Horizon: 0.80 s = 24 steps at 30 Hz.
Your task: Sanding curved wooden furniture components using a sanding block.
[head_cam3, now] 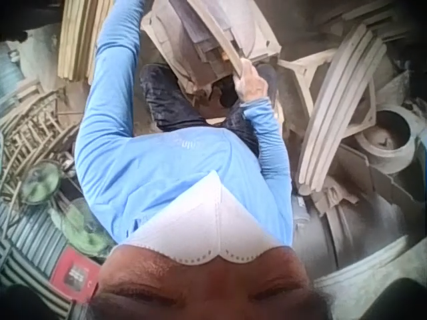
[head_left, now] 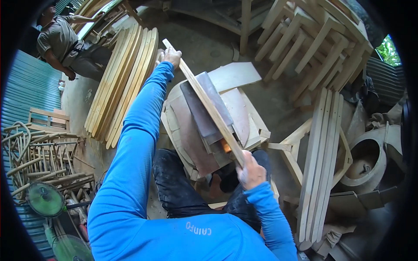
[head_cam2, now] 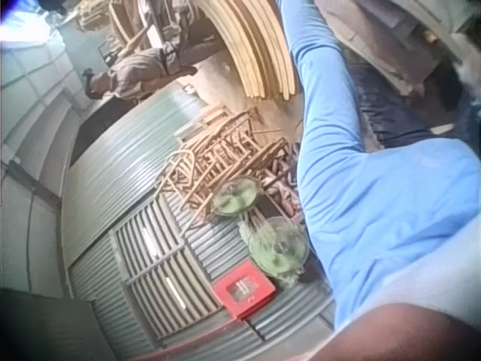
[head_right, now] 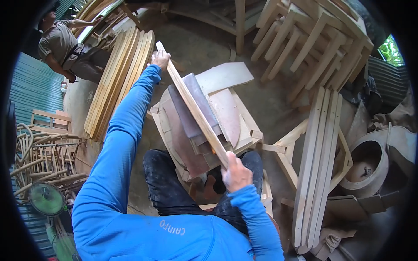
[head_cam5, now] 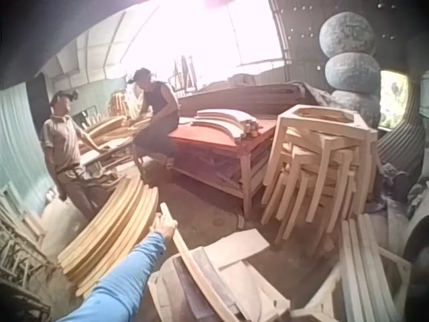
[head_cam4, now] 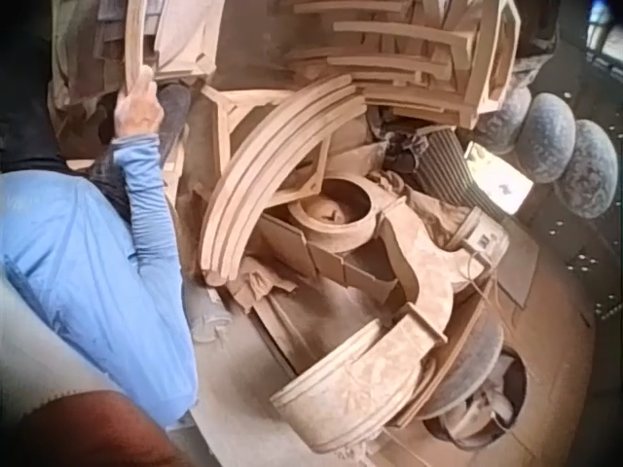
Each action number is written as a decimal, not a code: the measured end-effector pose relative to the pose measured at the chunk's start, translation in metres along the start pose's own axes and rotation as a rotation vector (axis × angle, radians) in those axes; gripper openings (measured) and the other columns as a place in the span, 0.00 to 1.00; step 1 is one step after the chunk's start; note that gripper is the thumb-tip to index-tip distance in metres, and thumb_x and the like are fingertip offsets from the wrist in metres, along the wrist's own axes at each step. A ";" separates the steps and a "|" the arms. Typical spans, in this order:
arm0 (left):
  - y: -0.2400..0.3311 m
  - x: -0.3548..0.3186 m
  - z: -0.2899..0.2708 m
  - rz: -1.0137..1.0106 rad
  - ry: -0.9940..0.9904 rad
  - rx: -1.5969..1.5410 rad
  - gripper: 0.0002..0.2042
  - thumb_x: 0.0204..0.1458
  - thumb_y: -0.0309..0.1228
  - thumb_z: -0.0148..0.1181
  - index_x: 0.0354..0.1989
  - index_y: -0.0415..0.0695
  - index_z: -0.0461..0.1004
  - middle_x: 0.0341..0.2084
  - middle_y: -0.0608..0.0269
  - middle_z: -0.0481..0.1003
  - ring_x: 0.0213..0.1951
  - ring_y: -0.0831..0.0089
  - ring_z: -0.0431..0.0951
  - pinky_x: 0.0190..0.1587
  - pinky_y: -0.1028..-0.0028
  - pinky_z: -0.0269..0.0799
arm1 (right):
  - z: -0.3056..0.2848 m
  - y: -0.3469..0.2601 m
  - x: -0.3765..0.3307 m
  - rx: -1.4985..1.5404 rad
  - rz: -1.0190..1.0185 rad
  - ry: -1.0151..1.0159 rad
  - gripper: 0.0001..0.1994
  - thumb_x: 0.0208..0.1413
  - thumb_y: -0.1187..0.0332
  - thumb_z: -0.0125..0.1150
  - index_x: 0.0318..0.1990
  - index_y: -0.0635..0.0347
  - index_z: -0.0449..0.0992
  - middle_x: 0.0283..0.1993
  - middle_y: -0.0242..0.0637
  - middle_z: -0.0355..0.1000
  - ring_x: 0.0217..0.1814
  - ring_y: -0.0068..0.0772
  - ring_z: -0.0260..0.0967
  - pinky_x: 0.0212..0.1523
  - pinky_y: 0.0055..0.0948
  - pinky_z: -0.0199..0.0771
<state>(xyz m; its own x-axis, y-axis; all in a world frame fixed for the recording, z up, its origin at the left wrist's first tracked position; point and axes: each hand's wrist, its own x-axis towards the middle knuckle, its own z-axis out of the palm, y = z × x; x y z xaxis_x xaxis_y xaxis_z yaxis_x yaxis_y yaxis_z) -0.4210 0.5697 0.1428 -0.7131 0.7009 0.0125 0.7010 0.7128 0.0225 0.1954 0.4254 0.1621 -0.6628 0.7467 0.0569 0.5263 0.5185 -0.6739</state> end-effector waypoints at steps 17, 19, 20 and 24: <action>0.182 -0.383 -0.042 -0.015 0.043 -0.350 0.49 0.48 0.44 0.54 0.78 0.38 0.42 0.77 0.40 0.43 0.80 0.50 0.30 0.75 0.40 0.20 | 0.004 0.034 -0.153 0.181 0.039 -0.061 0.36 0.49 0.80 0.65 0.68 0.62 0.62 0.56 0.56 0.72 0.55 0.63 0.73 0.54 0.48 0.76; 0.182 -0.357 -0.041 -0.027 0.033 -0.366 0.48 0.48 0.44 0.54 0.78 0.38 0.42 0.77 0.40 0.43 0.80 0.50 0.30 0.75 0.41 0.20 | 0.008 0.036 -0.143 0.184 0.006 0.003 0.35 0.46 0.82 0.65 0.66 0.65 0.65 0.55 0.56 0.71 0.56 0.63 0.72 0.56 0.46 0.74; 0.178 -0.343 -0.041 -0.036 0.024 -0.376 0.48 0.48 0.44 0.54 0.78 0.38 0.42 0.77 0.41 0.43 0.80 0.51 0.30 0.75 0.41 0.20 | 0.007 0.030 -0.131 0.185 0.000 -0.003 0.35 0.46 0.82 0.65 0.66 0.65 0.65 0.55 0.56 0.71 0.56 0.63 0.72 0.56 0.46 0.74; 0.160 -0.269 -0.041 -0.060 -0.025 -0.419 0.47 0.51 0.46 0.51 0.78 0.38 0.42 0.78 0.44 0.44 0.80 0.52 0.30 0.76 0.42 0.22 | 0.005 0.007 -0.066 -0.049 -0.127 0.149 0.34 0.43 0.77 0.67 0.63 0.62 0.70 0.57 0.50 0.70 0.61 0.55 0.68 0.61 0.46 0.69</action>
<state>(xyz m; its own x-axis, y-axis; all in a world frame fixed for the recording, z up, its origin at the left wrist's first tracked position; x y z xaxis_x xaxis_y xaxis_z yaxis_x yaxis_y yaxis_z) -0.1172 0.4937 0.1842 -0.7485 0.6626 -0.0257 0.5913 0.6844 0.4266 0.2400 0.3775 0.1496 -0.6415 0.7252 0.2501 0.4710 0.6297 -0.6177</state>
